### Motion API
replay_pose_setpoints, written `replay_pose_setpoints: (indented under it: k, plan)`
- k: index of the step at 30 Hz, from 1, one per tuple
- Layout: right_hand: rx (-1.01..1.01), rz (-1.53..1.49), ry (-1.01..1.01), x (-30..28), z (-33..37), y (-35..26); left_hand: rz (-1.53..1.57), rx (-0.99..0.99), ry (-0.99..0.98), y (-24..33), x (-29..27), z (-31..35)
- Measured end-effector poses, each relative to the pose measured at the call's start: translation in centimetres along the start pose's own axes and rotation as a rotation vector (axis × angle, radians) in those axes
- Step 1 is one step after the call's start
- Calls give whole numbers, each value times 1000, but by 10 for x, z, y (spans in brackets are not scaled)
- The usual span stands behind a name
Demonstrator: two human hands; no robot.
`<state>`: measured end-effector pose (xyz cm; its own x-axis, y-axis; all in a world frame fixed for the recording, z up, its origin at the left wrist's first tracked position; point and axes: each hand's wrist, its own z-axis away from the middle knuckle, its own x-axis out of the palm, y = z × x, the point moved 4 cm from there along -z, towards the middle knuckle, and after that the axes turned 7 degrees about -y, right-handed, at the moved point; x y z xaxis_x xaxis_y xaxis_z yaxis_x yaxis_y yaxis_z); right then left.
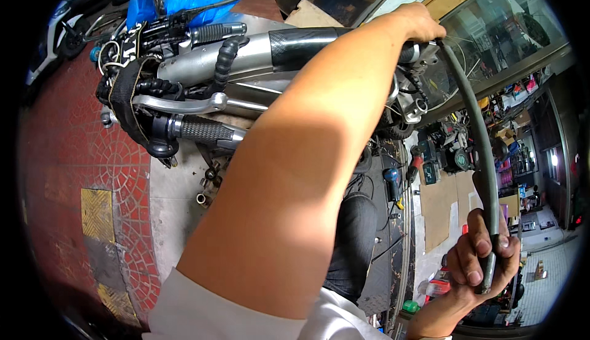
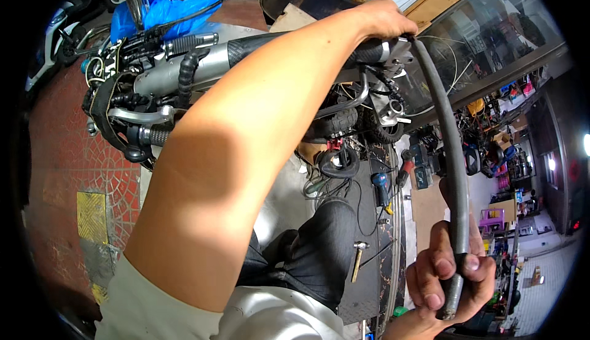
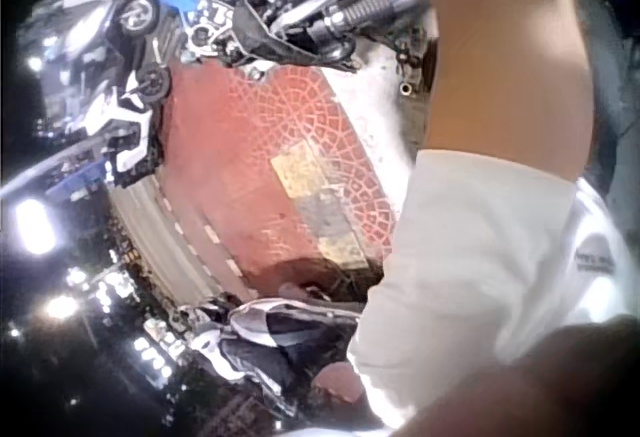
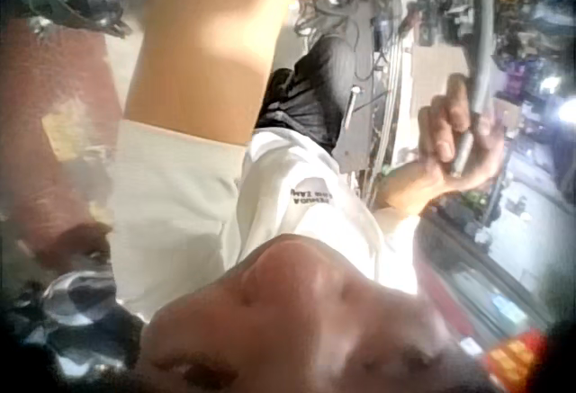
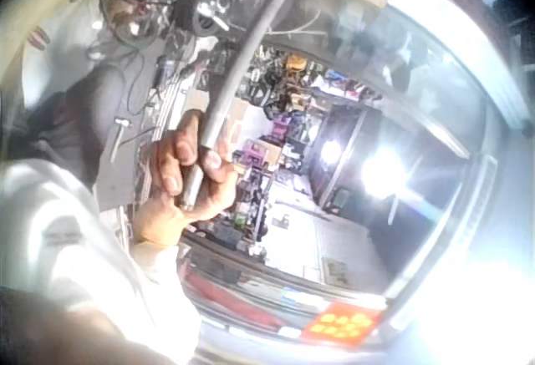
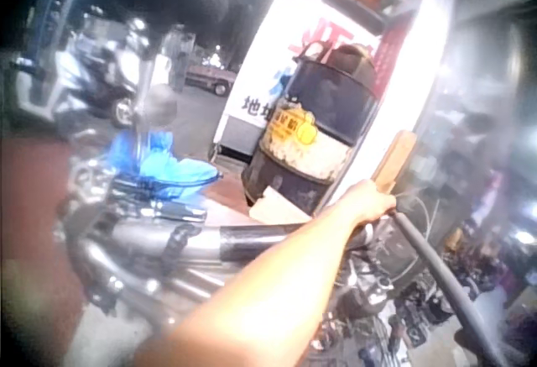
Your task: The person assembles the front end of a motorcycle, including the handlebars, front forks, and front wheel. They use a hammer to tap components into place and adjust the handlebar position.
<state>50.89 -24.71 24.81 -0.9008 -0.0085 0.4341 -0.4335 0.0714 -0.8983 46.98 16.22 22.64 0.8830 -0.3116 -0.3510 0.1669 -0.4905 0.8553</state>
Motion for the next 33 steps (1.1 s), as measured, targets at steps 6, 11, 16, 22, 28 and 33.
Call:
replay_pose_setpoints:
  k: [6,11,16,22,28,33]
  plan:
    - [124,85,39,6,-4,3,36,-3,-22,1,7,3]
    - [85,-25,88,11,-11,9,-213,-84,-59,18,-14,18]
    - [45,-52,126,0,0,11,-430,-107,-73,85,-56,108]
    - [95,-12,63,-3,-2,14,-639,23,191,82,-222,265]
    - [189,0,-32,1,-9,6,-261,-436,725,-37,-391,397]
    - [266,9,32,7,-3,11,-492,-707,796,-95,-420,431]
